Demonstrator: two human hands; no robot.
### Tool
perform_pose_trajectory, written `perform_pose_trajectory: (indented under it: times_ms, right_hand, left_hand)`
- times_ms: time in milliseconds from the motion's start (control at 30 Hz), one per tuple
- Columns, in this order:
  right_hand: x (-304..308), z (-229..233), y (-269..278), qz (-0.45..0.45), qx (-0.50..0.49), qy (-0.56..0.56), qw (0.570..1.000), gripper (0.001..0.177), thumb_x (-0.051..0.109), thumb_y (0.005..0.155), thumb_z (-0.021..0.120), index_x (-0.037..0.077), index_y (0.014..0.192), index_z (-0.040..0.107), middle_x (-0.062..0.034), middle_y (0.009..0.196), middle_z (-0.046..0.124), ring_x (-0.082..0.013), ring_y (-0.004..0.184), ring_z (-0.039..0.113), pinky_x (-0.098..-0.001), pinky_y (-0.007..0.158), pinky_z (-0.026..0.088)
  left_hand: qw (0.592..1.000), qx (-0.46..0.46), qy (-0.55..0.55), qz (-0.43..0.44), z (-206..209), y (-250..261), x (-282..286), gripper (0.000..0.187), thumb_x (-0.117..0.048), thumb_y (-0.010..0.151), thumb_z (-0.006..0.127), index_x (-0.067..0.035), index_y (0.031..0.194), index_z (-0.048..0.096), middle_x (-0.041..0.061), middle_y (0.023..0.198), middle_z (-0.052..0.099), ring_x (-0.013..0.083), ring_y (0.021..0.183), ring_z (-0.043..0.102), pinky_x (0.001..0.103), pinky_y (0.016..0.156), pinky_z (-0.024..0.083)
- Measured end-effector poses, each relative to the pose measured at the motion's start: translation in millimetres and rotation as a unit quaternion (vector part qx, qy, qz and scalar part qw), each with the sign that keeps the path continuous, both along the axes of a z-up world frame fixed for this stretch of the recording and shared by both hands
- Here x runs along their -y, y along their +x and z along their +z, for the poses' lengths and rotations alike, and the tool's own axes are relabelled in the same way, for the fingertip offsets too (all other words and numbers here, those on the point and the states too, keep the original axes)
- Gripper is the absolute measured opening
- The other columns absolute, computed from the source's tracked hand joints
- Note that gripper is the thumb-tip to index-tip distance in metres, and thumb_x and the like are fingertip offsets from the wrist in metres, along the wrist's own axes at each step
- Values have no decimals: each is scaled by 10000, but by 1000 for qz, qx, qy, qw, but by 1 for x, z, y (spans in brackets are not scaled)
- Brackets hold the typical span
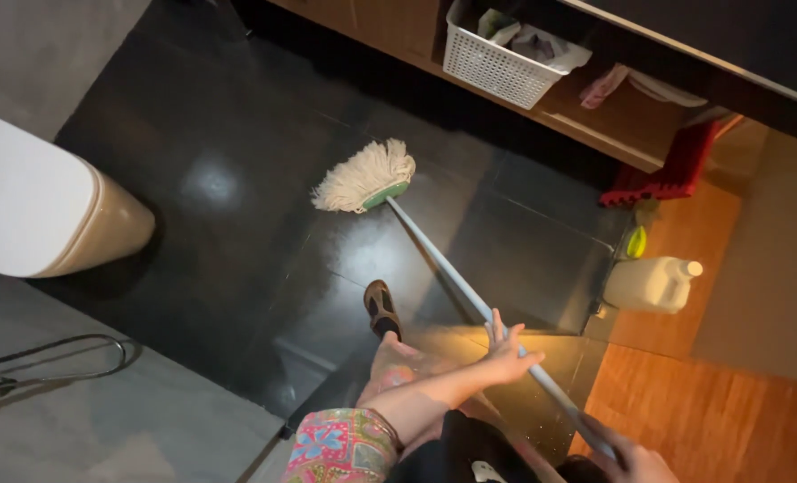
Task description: The person mops the dark bathroom floor, navigating the mop head around the toilet, under the vanity, and near a bucket and plastic jug.
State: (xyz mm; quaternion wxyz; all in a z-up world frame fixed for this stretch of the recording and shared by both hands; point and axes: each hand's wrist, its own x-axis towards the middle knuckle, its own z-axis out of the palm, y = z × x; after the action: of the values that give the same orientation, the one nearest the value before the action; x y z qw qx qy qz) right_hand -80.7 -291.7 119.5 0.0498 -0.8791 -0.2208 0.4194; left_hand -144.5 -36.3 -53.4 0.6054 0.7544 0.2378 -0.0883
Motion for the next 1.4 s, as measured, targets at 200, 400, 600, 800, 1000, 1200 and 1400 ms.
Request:
perform_pose_trajectory:
  times_ms: [200,400,600,800,1000,1200,1400]
  right_hand:
    - [-62,0,5,-12,20,48,999,597,182,853,720,287,1420,567,-147,1121,807,-250,1075,792,-379,933,604]
    - [-226,-38,3,-169,-122,155,966,643,90,891,634,310,1484,520,-102,900,696,-198,644,586,-363,562,453]
    - [-468,-117,28,-333,-309,256,853,582,25,933,580,254,1468,557,-51,748,589,-141,390,428,-300,335,316]
    - [-656,-226,108,-334,-310,357,815,553,60,971,557,197,1506,525,-78,687,641,-142,354,470,-321,296,343]
    - [-653,-205,138,-343,-248,316,849,538,63,968,568,187,1491,540,-65,702,672,-127,362,446,-312,303,309]
    - [-522,-168,147,-300,-196,314,879,524,52,960,568,160,1473,572,-87,658,572,-130,330,354,-325,295,269]
    - [-352,-101,107,-360,-186,286,868,522,39,945,608,170,1450,627,-36,695,569,-96,402,378,-278,356,291]
  left_hand:
    - [1000,12,12,11,-19,21,-52,940,-556,860,707,-59,1587,379,376,1637,-242,669,1474,-130,617,1233,142]
    - [997,-18,69,38,-46,49,-207,850,-471,810,760,-7,1472,494,371,1643,-161,538,1548,-64,505,1278,154]
    - [990,-6,57,125,-73,73,-402,991,-442,838,730,47,1558,255,410,1648,-154,464,1510,238,384,1240,282]
    - [990,9,45,132,-68,85,-493,851,-498,1021,539,21,1596,187,261,1683,117,385,1570,166,386,1254,190]
    - [982,99,-51,155,-67,102,-488,830,-568,989,426,32,1557,341,258,1618,384,366,1511,375,401,1222,307]
    - [984,-7,-15,176,-66,117,-428,867,-570,1011,477,36,1586,243,259,1645,285,360,1544,265,392,1249,216]
    - [978,-2,3,209,-47,136,-308,1005,-393,923,723,118,1560,138,341,1641,165,397,1540,162,391,1239,173]
